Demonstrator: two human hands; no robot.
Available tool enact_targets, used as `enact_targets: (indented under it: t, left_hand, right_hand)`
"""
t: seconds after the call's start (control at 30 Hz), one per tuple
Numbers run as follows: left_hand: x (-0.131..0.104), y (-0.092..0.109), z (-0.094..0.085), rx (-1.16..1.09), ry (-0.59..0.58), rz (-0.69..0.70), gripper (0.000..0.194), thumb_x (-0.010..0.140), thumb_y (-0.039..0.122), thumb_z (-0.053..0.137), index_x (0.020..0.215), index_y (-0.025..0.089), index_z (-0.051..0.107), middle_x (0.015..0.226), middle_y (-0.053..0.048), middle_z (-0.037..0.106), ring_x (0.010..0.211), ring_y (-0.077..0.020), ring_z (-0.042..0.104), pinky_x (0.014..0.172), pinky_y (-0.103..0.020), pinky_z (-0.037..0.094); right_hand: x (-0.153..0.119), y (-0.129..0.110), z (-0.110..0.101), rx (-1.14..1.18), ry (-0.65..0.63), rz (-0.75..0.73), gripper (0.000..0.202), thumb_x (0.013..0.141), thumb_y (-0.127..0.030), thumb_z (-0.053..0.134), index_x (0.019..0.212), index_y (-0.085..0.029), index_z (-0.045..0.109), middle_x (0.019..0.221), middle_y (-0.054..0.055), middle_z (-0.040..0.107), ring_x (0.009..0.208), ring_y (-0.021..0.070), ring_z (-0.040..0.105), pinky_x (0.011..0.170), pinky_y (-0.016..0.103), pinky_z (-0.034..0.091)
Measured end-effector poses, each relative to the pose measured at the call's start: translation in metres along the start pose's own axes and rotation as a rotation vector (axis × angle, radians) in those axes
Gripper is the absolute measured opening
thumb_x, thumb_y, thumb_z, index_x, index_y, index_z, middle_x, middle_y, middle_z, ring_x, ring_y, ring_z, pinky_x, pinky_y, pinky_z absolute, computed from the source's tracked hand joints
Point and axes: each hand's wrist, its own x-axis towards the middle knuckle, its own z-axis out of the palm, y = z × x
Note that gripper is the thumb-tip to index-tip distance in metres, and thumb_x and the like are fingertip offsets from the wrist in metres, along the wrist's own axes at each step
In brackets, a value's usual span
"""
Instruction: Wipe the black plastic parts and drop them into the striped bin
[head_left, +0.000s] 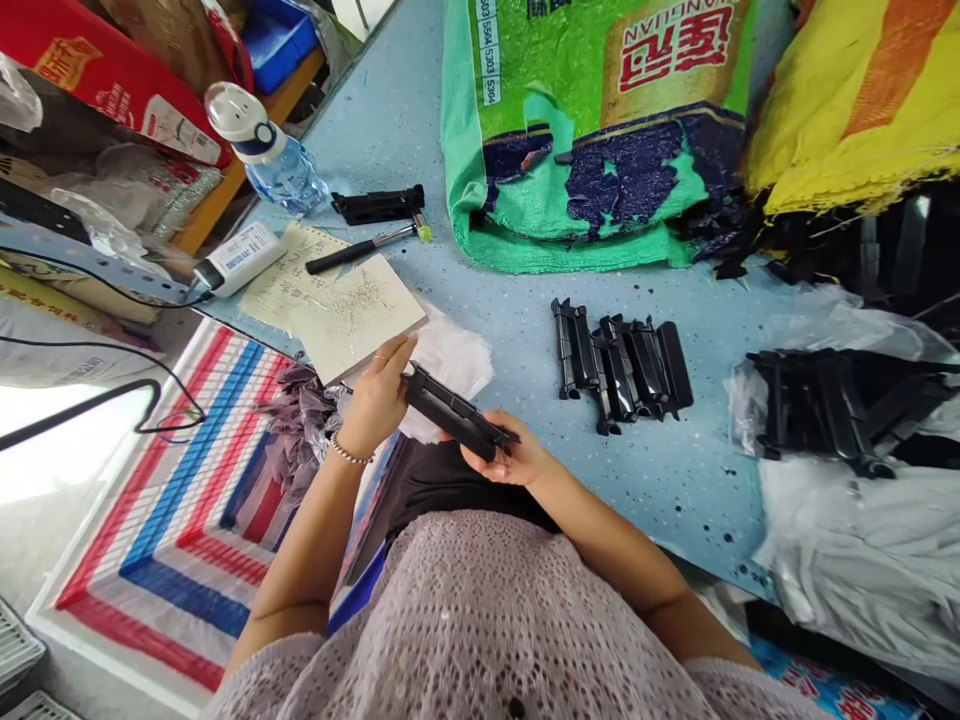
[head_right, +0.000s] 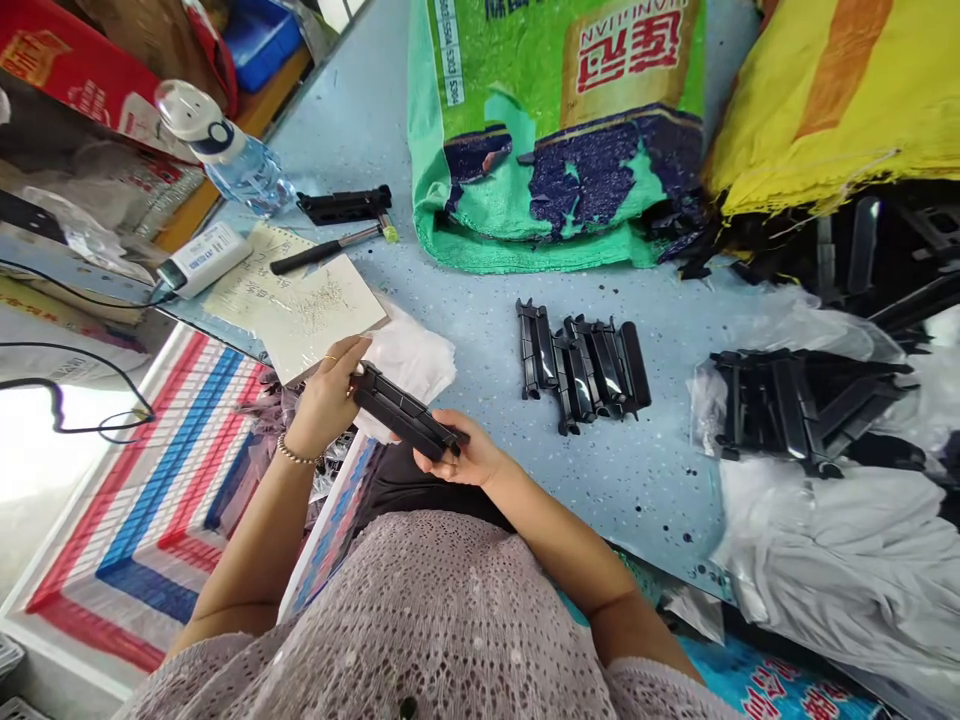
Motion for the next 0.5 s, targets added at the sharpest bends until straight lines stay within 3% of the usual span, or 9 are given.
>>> enact_targets:
  t: [0.13,0.2,0.27,0.4,0.5]
  left_hand:
    - [-0.020,0.000,-0.005,0.093,0.154,0.007,0.069,0.087,-0.002,0.041,0.154,0.015,0.042,0.149,-0.019,0.052,0.140,-0.0288,0.052,0.113,-0.043,0.051]
    - [-0.027,0.005,-0.005,0.123,0.221,0.016,0.067,0.091,0.001,0.043,0.156,0.015,0.040,0.148,-0.020,0.052,0.139,-0.0298,0.053,0.113,-0.044,0.051]
    - [-0.032,0.016,0.000,0.117,0.215,0.059,0.066,0.093,0.002,0.043,0.158,0.017,0.037,0.149,-0.020,0.053,0.138,-0.0291,0.055,0.113,-0.044,0.052]
    - [-0.040,0.047,0.017,-0.043,0.039,0.288,0.068,0.096,0.004,0.043,0.160,0.023,0.032,0.152,-0.016,0.052,0.136,-0.0264,0.057,0.112,-0.043,0.054]
    - [-0.042,0.066,0.030,-0.218,-0.081,0.388,0.067,0.096,0.004,0.039,0.159,0.024,0.033,0.153,-0.015,0.053,0.132,-0.0256,0.061,0.112,-0.043,0.054]
  right_hand:
    - [0.018,0.004,0.002,0.162,-0.017,0.067,0.060,0.099,-0.055,0.036,0.122,-0.004,0.059,0.065,0.004,0.068,0.038,0.0066,0.041,0.030,0.015,0.028]
    - [0.024,0.000,0.007,0.153,0.013,0.045,0.060,0.098,-0.055,0.038,0.122,-0.005,0.061,0.065,0.003,0.067,0.039,0.0065,0.041,0.031,0.015,0.031]
    - [0.027,-0.006,0.013,0.084,0.081,0.001,0.059,0.096,-0.057,0.044,0.118,-0.006,0.063,0.064,0.002,0.066,0.039,0.0063,0.041,0.032,0.016,0.032]
    - [0.022,-0.013,0.019,-0.239,0.488,-0.282,0.046,0.087,-0.058,0.061,0.101,-0.015,0.060,0.063,0.000,0.064,0.044,0.0104,0.052,0.036,0.020,0.039]
    - [0.009,-0.012,0.018,-0.396,0.752,-0.490,0.047,0.085,-0.049,0.070,0.119,-0.025,0.048,0.064,-0.009,0.061,0.045,0.0111,0.054,0.039,0.020,0.039]
